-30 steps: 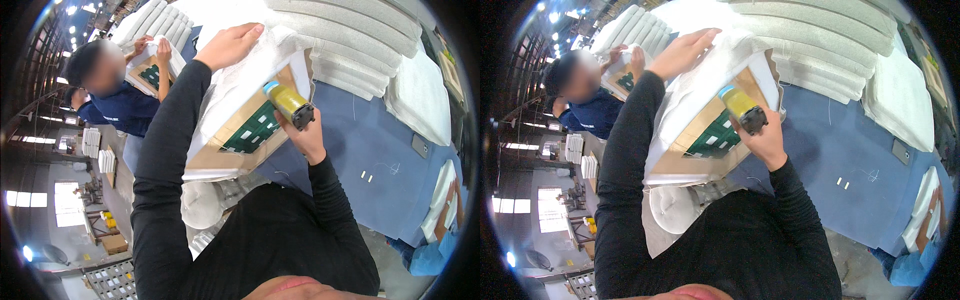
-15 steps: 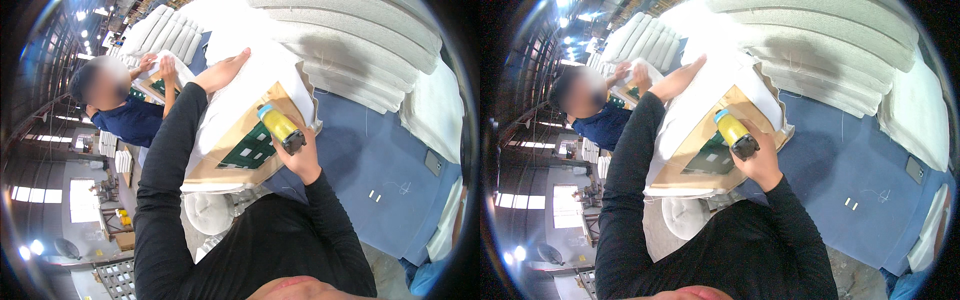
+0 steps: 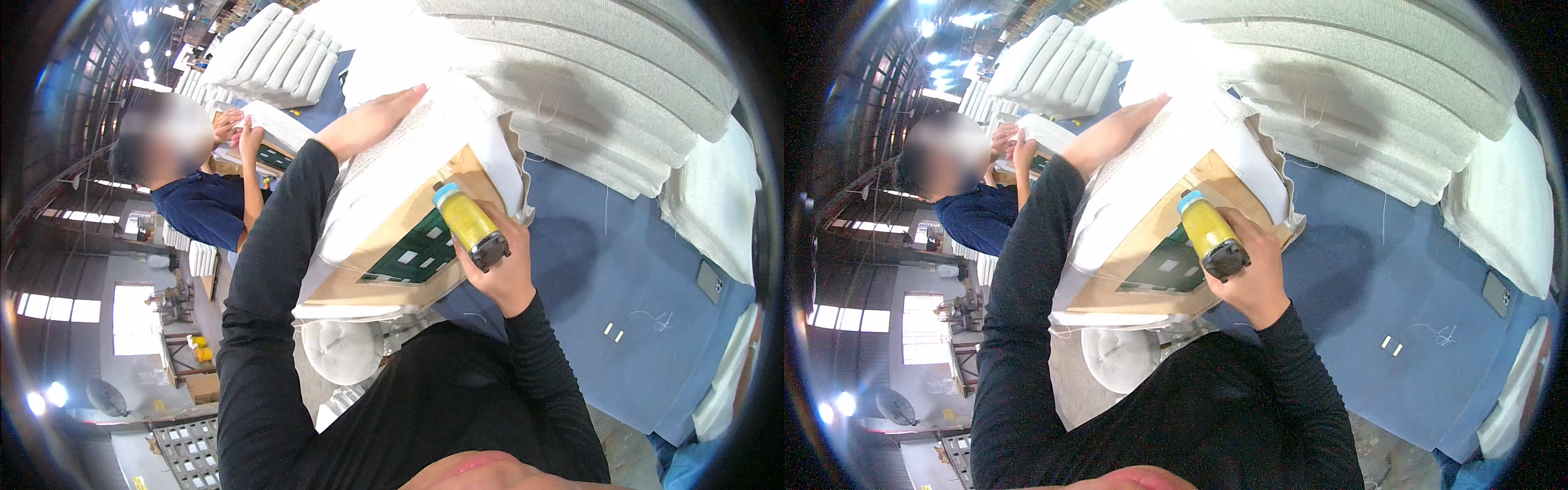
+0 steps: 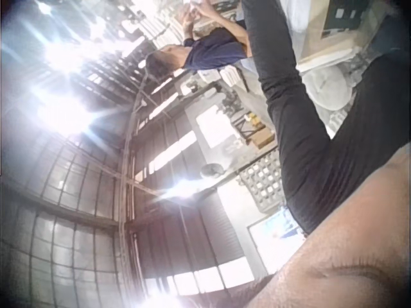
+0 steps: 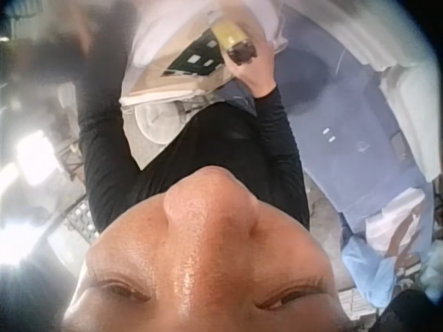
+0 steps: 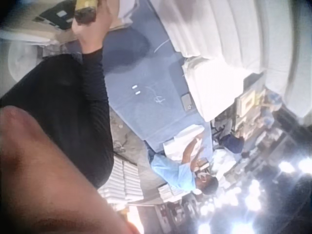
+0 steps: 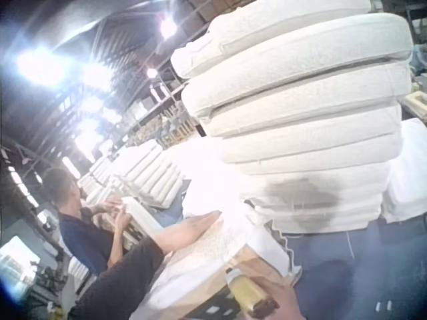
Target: The person wraps white foam padding around a wooden chair frame and secures it using a staple gun. They repeatedly pick up foam pieces, align them on the frame, and staple the edges to hold the padding in place.
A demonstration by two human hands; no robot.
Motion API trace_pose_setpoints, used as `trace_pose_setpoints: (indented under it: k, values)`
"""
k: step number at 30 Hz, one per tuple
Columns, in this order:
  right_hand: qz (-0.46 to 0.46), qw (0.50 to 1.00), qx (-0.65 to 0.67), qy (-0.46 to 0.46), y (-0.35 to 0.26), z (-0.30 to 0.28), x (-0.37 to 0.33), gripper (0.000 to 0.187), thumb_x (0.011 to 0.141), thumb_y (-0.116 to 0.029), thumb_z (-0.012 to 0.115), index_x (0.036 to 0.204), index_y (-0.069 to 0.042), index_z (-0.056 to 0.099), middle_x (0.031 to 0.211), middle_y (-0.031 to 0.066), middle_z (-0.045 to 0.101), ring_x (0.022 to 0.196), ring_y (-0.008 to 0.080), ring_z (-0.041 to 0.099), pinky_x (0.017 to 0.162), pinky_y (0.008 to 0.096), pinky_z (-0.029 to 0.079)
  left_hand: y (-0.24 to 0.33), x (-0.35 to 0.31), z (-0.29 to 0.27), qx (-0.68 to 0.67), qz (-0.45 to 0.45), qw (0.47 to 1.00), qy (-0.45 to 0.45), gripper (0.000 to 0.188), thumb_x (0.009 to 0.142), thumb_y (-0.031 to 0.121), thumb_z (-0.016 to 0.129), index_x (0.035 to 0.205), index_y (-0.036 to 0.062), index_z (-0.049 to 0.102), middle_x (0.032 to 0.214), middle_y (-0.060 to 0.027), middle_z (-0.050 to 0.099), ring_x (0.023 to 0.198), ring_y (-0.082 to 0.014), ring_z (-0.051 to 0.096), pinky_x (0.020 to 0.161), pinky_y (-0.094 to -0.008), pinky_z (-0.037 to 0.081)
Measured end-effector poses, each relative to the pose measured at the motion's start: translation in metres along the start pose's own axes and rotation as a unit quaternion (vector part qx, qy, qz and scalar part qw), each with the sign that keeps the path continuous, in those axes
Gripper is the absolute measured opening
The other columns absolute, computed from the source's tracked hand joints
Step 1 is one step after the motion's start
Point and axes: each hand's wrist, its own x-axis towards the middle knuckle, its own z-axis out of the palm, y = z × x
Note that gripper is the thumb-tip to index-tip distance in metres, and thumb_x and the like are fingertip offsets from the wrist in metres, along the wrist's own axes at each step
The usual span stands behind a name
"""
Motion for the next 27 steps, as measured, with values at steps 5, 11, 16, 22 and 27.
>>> trace_pose_setpoints:
  k: [5, 11, 16, 22, 27]
  values:
    - [0.005, 1.0, 0.017, 0.012, 0.003, 0.007, -0.001, 0.059, 0.072, -0.01, 0.083, 0.129, -0.005, 0.067, 0.111, 0.0214, 0.075, 0.102, 0.0455, 0.073, 0.088, 0.0466, 0.059, -0.004, 0.006, 0.012, 0.028, -0.062, 0.997, 0.037, 0.087, 0.115, 0.073, 0.028, 0.164, 0.0058, 0.054, 0.16, -0.0269, 0.06, 0.154, -0.0438, 0.052, 0.127, -0.0413, 0.039]
    - [0.023, 0.999, 0.0, 0.032, -0.005, 0.014, -0.004, 0.063, 0.071, -0.01, 0.083, 0.132, -0.005, 0.066, 0.118, 0.0219, 0.069, 0.108, 0.0473, 0.071, 0.09, 0.0472, 0.058, 0.013, -0.026, 0.036, 0.124, 0.11, 0.979, 0.115, 0.075, 0.117, 0.067, 0.024, 0.177, 0.0237, 0.03, 0.165, -0.0268, 0.054, 0.15, -0.0503, 0.052, 0.125, -0.0484, 0.043]
    - [0.046, 0.999, 0.005, 0.019, -0.008, 0.003, 0.002, 0.07, 0.078, -0.004, 0.082, 0.146, -0.003, 0.063, 0.127, 0.023, 0.073, 0.116, 0.0453, 0.072, 0.1, 0.0437, 0.058, 0.032, -0.038, 0.036, 0.181, 0.121, 0.973, 0.081, 0.072, 0.121, 0.056, 0.031, 0.178, 0.0141, 0.026, 0.176, -0.02, 0.044, 0.161, -0.0382, 0.044, 0.132, -0.042, 0.032]
    - [-0.001, 0.997, 0.073, -0.014, -0.005, 0.004, 0.005, 0.07, 0.082, 0.002, 0.078, 0.151, -0.004, 0.065, 0.133, 0.0252, 0.076, 0.124, 0.044, 0.074, 0.108, 0.0409, 0.057, -0.019, 0.0, 0.012, 0.023, 0.011, 0.999, 0.042, 0.078, 0.116, 0.07, 0.026, 0.177, 0.0224, 0.032, 0.169, -0.0253, 0.05, 0.152, -0.0486, 0.052, 0.127, -0.0479, 0.043]
    - [-0.006, 0.999, 0.043, 0.012, 0.002, 0.01, 0.003, 0.086, 0.071, -0.001, 0.08, 0.154, -0.013, 0.063, 0.127, 0.0249, 0.075, 0.115, 0.0482, 0.071, 0.098, 0.0463, 0.059, 0.007, -0.027, 0.04, 0.181, 0.138, 0.965, 0.131, 0.069, 0.12, 0.058, 0.026, 0.177, 0.0194, 0.031, 0.163, -0.0281, 0.055, 0.146, -0.0497, 0.056, 0.124, -0.0487, 0.043]
